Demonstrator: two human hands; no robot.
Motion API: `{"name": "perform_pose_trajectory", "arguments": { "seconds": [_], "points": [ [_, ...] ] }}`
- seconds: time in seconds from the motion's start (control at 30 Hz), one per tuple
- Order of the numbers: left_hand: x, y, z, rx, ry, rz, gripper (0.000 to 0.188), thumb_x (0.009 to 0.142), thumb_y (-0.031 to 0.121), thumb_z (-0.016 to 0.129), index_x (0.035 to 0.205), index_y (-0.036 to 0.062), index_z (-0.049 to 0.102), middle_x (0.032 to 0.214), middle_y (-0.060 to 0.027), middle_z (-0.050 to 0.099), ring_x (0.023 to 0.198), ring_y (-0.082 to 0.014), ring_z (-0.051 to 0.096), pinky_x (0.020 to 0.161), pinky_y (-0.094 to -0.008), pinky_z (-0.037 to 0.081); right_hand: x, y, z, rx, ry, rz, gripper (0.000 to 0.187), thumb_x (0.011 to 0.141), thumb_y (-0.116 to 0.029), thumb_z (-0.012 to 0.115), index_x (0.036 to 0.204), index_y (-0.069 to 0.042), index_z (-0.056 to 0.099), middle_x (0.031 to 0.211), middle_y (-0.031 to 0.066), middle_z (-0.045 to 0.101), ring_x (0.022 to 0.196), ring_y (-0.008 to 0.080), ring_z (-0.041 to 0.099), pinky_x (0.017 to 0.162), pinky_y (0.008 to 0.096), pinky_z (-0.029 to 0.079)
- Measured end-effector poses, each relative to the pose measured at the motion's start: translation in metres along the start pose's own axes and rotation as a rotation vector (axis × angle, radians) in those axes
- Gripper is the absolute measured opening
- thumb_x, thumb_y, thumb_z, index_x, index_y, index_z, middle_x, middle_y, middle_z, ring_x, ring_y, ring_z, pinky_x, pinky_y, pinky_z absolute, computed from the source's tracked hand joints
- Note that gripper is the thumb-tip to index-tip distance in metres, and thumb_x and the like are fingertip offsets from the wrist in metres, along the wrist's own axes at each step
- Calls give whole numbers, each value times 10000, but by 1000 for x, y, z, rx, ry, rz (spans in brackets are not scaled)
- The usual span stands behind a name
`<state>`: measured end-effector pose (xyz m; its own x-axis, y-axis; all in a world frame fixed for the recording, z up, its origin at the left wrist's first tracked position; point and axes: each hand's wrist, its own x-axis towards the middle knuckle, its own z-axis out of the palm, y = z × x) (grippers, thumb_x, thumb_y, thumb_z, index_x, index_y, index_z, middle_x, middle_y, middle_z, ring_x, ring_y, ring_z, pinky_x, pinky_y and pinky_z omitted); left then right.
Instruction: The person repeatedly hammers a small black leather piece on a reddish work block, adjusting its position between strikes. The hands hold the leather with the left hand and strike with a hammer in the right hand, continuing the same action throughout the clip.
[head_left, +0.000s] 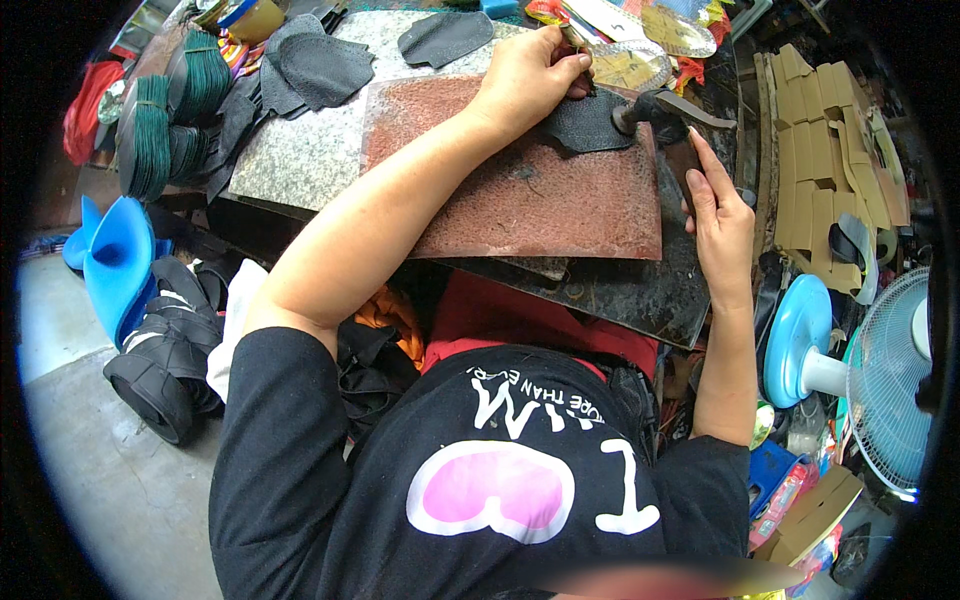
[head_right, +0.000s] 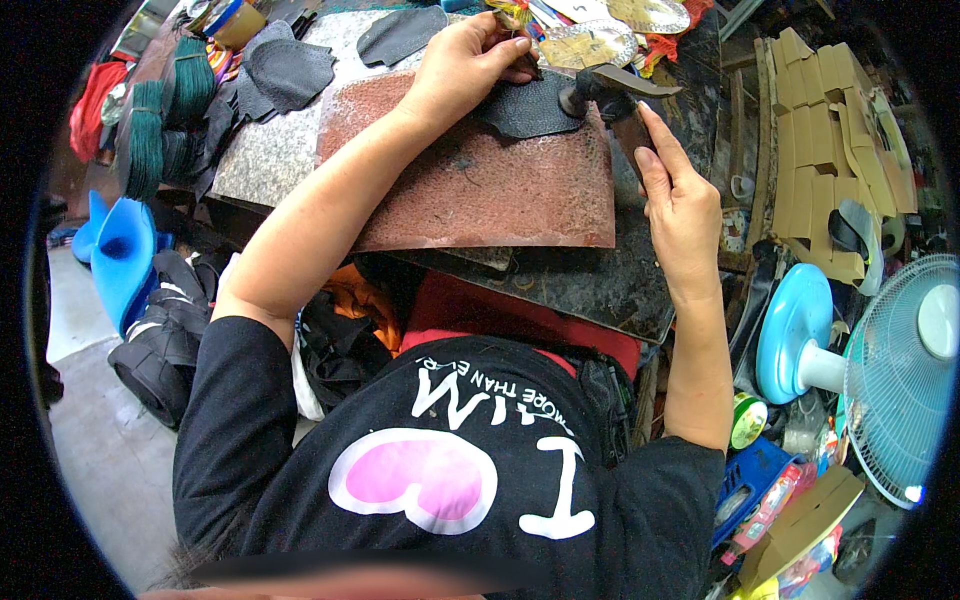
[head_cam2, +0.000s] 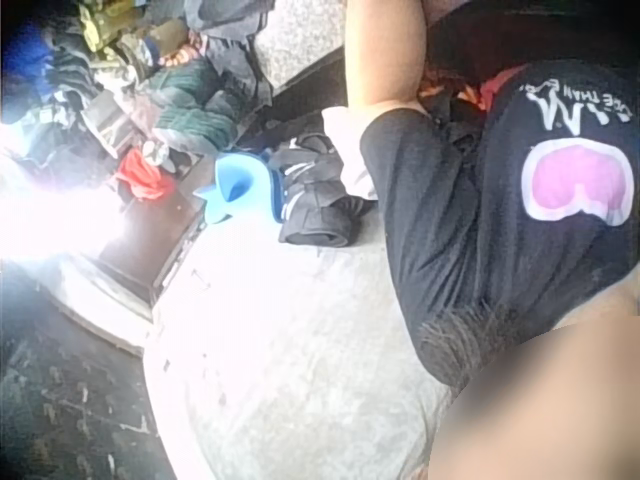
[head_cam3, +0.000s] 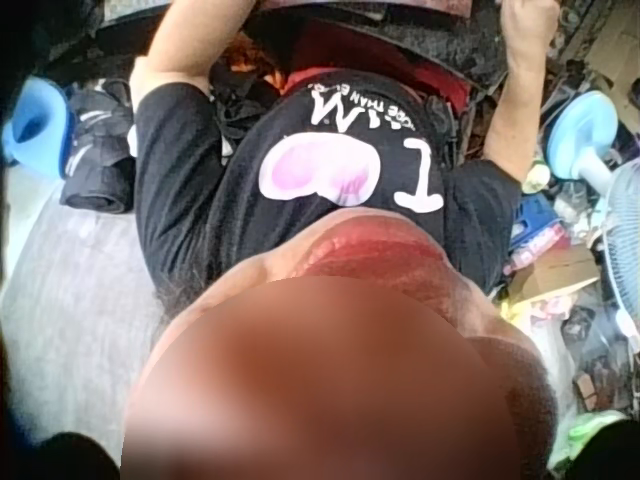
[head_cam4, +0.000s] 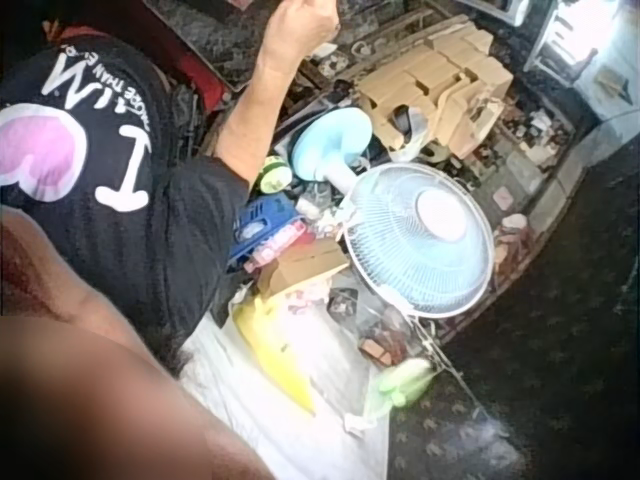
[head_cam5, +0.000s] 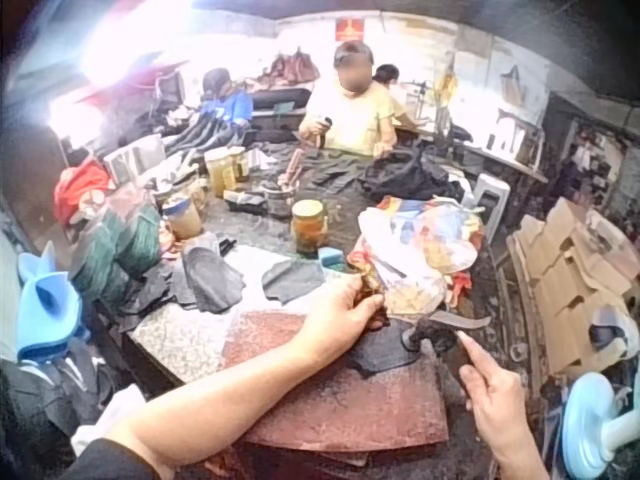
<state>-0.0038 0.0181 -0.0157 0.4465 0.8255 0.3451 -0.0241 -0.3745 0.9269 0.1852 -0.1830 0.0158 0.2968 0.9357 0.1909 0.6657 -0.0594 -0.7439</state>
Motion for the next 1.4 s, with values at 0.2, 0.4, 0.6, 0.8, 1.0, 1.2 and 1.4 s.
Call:
{"name": "perform_pose_trajectory", "arguments": {
  "seconds": [0.2, 0.4, 0.6, 0.8, 1.0, 1.2, 1.4],
  "points": [
    [-1, 6, 0, 39, 6, 9, 185, 907, 120, 677, 957, -53, 633, 813, -149, 718, 708, -194, 727, 641, -305, 585, 6, -60, -45, 274, 226, -175, 422, 1037, -221, 532, 1446, -122, 501, 878, 34, 652, 656, 51, 508, 576, 191, 433],
    [-2, 21, 6, 510, -27, 479, 173, 891, 171, 666, 926, 12, 604, 812, -218, 658, 780, -414, 654, 682, -441, 536, 13, -90, -48, 304, 497, -453, 443, 1044, -417, 462, 934, -7, 590, 769, 116, 622, 587, 151, 535, 541, 272, 448],
    [-5, 19, 10, 563, -18, 476, 136, 886, 128, 648, 934, 15, 589, 804, -216, 651, 783, -411, 656, 680, -454, 534, 3, -30, -15, 24, 177, -37, 398, 1015, -224, 573, 1413, -219, 555, 688, -4, 534, 580, 58, 441, 540, 249, 424],
    [3, 3, 2, -275, 106, -95, 142, 940, 113, 619, 951, -25, 647, 822, -127, 723, 759, -135, 721, 630, -284, 579, -7, -17, -3, -175, 31, 39, 385, 1002, -266, 591, 1384, -222, 580, 744, 73, 651, 573, 105, 542, 567, 303, 474],
    [8, -1, -14, 156, 320, 5, 217, 909, 201, 660, 998, 4, 680, 885, -127, 735, 837, -182, 722, 746, -333, 556, -5, 16, -6, -71, 160, 146, 364, 986, -290, 607, 1337, -190, 622, 1028, 105, 746, 780, 224, 709, 689, 325, 523],
    [9, 5, -17, 428, 105, 137, 282, 866, 262, 682, 984, 5, 680, 912, -213, 700, 880, -378, 684, 795, -432, 530, 7, 40, -17, -579, 189, 45, 373, 870, -273, 714, 1240, -239, 691, 987, 60, 670, 923, 250, 634, 829, 357, 510],
    [4, 16, -25, 519, 35, 246, 270, 841, 234, 697, 960, -7, 675, 869, -237, 682, 842, -402, 673, 771, -456, 530, 30, 7, 4, -570, 192, -327, 257, 844, -231, 726, 1099, -200, 744, 1030, 56, 631, 1020, 268, 555, 909, 389, 459]
  ]
}}
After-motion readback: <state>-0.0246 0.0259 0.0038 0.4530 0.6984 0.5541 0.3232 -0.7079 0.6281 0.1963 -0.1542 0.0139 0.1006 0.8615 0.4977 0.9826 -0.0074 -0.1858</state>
